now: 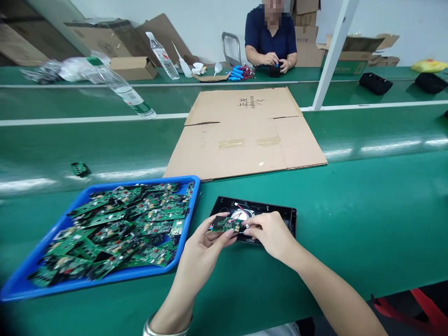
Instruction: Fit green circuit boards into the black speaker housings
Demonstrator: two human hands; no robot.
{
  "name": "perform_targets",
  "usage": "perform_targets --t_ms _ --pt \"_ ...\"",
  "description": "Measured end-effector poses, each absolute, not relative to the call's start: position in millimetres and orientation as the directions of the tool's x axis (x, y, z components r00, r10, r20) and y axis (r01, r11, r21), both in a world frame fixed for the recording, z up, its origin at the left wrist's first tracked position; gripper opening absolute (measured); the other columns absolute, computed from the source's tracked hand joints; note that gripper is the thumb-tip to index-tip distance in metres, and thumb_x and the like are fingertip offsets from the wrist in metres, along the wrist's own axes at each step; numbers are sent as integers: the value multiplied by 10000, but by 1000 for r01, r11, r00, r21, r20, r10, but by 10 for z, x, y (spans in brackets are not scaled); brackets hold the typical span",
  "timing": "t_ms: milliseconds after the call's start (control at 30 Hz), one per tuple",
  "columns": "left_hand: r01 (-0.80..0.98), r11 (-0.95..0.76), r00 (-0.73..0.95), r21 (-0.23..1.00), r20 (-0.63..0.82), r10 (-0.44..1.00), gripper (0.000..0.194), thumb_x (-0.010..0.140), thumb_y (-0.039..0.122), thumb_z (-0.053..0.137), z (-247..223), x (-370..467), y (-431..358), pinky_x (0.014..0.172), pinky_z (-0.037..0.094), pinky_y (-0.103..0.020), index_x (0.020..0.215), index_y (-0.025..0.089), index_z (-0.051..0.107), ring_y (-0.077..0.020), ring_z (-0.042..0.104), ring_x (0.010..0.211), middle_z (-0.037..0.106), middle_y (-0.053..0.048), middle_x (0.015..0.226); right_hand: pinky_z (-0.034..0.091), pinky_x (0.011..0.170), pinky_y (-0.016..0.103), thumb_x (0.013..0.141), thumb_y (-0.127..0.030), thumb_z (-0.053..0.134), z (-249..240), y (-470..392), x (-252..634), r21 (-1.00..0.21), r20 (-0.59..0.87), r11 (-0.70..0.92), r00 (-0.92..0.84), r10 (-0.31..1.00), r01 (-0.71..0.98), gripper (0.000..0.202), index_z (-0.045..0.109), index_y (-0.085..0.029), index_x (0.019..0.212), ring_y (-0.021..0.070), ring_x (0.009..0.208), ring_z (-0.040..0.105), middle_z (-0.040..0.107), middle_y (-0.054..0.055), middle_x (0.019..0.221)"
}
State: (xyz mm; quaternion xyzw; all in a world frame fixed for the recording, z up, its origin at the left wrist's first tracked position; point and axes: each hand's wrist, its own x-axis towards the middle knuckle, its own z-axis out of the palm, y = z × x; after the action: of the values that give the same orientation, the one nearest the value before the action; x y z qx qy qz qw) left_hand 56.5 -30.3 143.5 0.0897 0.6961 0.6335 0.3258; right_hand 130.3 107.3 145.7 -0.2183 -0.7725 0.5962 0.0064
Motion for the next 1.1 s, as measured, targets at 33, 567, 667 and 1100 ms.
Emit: perform_targets --t_ms 33,567,667,1100 --pt "-290 187 -771 938 -345 536 485 665 335 646 1430 562 -304 762 558 -352 1091 150 507 -200 646 784 672 -37 789 458 537 203 725 -98 609 1464 1072 1299 -919 -284 171 -898 335 354 35 609 -133 734 113 573 583 621 3 655" --pt "-138 256 -739 957 -271 616 350 717 267 563 1463 543 -272 699 556 -340 1058 185 562 -218 650 725 664 -23 721 436 587 252 841 -91 464 1347 1001 1336 -318 179 948 -980 87 27 183 636 -138 799 161 734 551 600 49 782" --pt "-126 259 -738 958 -265 620 340 716 262 556 1465 536 -267 663 551 -324 1046 183 566 -211 646 682 647 -12 669 407 545 244 838 -79 460 1337 1006 1333 -235 207 972 -977 46 -4 184 623 -142 779 153 706 530 580 39 754" --pt "-191 159 -712 969 -249 656 323 741 249 527 1442 552 -253 720 547 -316 1058 197 567 -220 639 810 663 -38 844 437 609 248 835 -91 487 1306 991 1324 -469 161 876 -964 210 113 123 595 -148 832 147 694 551 593 28 753"
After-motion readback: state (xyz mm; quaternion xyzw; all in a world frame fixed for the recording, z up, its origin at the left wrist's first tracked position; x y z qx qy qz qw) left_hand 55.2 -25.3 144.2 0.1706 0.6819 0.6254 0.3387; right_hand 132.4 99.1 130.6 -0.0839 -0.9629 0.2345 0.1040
